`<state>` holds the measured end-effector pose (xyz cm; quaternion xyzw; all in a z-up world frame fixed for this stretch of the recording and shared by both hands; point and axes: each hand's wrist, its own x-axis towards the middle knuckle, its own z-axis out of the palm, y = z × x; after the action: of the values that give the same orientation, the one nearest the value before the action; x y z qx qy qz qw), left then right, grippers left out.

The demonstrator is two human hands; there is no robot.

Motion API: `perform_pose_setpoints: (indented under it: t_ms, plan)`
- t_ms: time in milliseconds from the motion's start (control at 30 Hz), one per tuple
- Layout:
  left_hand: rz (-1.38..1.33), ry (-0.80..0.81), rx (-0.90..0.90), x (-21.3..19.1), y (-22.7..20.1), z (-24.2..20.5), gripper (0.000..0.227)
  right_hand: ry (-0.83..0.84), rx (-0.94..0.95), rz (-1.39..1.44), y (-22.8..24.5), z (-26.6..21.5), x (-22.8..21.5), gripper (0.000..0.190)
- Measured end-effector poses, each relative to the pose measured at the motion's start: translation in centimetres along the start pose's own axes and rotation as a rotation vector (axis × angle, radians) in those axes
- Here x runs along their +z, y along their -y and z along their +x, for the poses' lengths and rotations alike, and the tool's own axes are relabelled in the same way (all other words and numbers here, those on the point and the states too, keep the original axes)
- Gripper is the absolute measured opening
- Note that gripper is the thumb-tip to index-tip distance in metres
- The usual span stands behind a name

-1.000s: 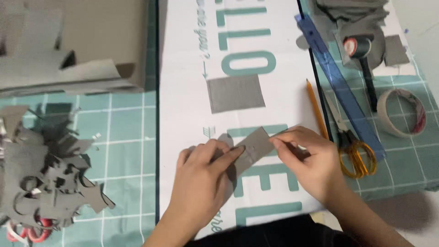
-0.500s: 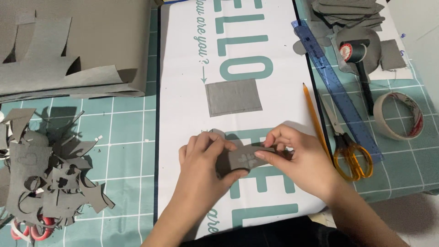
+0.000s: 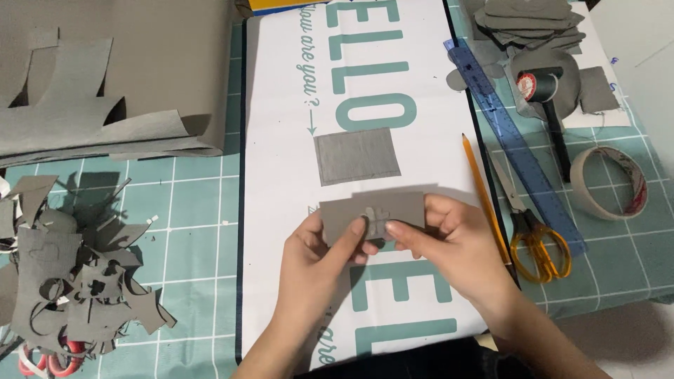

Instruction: Assemble decorative leather components by applying adhesive tape and trimming edges with scissors

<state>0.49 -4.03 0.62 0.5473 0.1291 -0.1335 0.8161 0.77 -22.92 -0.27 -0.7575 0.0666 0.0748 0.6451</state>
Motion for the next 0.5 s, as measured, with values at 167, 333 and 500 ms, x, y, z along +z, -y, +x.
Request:
perform_pose_setpoints:
  t_ms: [167, 333, 500]
  plan:
    - [0.029, 0.017, 0.115, 0.4, 0.3, -0.5, 0.044, -0.031, 0.072, 0.019, 0.4, 0.1, 0.1, 0.017]
    - [0.022, -0.006, 0.115, 0.4, 0.5, -0.2, 0.037, 0.004, 0.028, 0.033, 0.0, 0.1, 0.1, 0.012]
    - [0.001, -0.026, 0.130, 0.3, 1.6, -0.1, 0.023, -0.003, 0.076, 0.000, 0.6, 0.2, 0.0, 0.013]
